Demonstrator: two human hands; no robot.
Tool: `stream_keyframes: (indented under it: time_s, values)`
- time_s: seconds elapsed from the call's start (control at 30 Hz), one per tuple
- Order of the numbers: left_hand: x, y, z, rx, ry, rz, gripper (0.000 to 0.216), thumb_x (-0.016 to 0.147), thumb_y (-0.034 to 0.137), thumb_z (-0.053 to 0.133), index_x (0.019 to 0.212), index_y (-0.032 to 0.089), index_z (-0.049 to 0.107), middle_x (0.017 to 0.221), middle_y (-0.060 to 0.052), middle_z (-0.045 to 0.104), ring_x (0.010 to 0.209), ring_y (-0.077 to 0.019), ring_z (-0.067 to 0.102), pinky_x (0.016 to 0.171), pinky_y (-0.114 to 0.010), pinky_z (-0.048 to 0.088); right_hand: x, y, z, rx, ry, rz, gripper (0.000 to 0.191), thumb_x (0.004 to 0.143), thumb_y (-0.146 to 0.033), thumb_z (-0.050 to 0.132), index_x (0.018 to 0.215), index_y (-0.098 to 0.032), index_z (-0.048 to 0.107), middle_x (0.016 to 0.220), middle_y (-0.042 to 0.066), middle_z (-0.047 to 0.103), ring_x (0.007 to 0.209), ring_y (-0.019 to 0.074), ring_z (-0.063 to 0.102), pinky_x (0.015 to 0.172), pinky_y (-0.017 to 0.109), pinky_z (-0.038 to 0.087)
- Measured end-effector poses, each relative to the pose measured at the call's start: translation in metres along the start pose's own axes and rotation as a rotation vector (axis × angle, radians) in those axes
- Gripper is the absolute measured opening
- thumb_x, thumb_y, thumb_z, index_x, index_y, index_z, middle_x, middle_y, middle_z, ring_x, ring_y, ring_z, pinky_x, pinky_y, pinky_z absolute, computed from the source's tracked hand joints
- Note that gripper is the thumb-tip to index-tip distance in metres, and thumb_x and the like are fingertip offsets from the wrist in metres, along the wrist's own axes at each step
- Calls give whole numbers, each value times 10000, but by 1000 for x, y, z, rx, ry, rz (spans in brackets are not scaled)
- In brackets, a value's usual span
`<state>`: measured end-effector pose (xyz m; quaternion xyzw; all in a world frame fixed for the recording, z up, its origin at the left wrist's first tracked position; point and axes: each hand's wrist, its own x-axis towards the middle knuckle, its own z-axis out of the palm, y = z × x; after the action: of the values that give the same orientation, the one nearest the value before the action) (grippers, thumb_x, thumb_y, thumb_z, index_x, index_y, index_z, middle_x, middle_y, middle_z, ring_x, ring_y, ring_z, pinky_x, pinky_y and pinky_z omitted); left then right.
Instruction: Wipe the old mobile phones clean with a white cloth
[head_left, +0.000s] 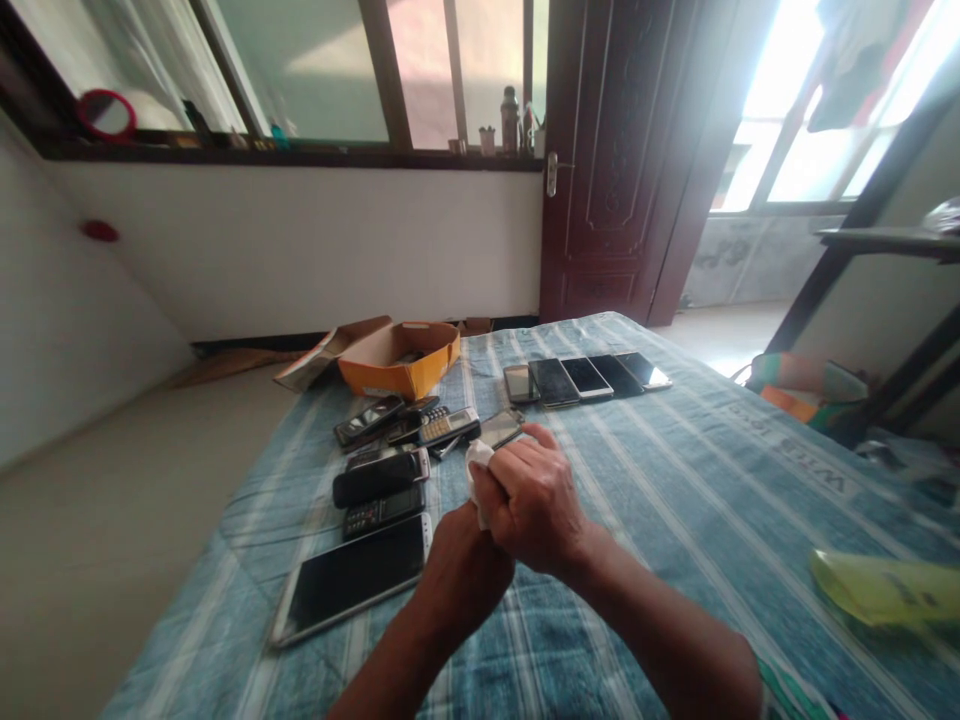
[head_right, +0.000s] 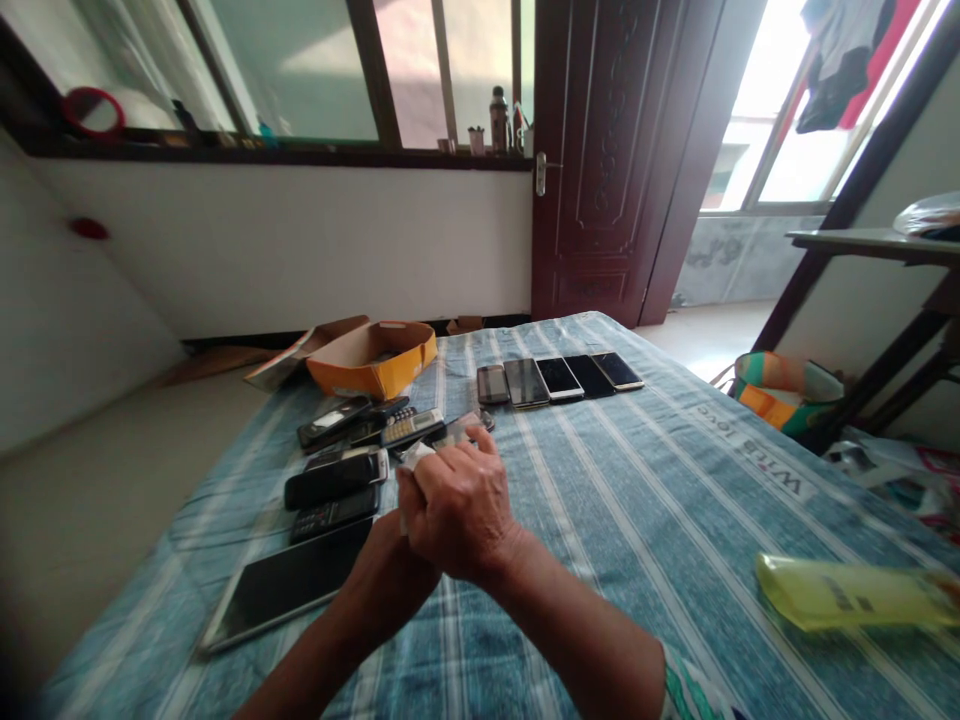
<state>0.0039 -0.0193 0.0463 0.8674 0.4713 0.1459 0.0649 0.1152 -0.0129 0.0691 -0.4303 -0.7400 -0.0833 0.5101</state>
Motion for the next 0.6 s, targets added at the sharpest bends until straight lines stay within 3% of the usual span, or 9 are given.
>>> stream_keyframes:
  time_s: [0.17, 0.3, 0.4, 0.6]
  values:
    - [-2, 2, 0, -71, 64, -16, 234, 830, 100, 372, 865, 159, 596, 744, -68, 662, 646, -177, 623, 558, -254, 440, -1, 8, 3, 35, 2, 44, 378, 901, -249, 411, 525, -205, 404, 506, -25, 472, 518, 106, 412, 841, 316, 375]
    - [-3, 4, -1, -136, 122, -39, 170, 850, 128, 377, 839, 177, 540, 806, -61, 652, 688, -178, 632, 617, -266, 450, 1, 26, 4, 194, -22, 249, 413, 892, -303, 406, 498, -210, 325, 475, -47, 389, 487, 97, 367, 678, 261, 372]
    - [-3, 4, -3, -116, 102, -85, 125, 846, 145, 411, 786, 193, 510, 748, -32, 626, 631, -164, 606, 586, -256, 420, 1, 40, 7, 330, -48, 471, 432, 878, -365, 414, 487, -211, 311, 459, -58, 317, 460, 91, 337, 506, 240, 270]
    - [-2, -1, 3, -110, 92, -144, 159, 880, 239, 450, 734, 199, 497, 732, -22, 603, 655, -164, 598, 611, -259, 414, 0, 58, 13, 467, -27, 612, 442, 841, -436, 437, 478, -208, 332, 470, -61, 289, 469, 90, 308, 473, 243, 222]
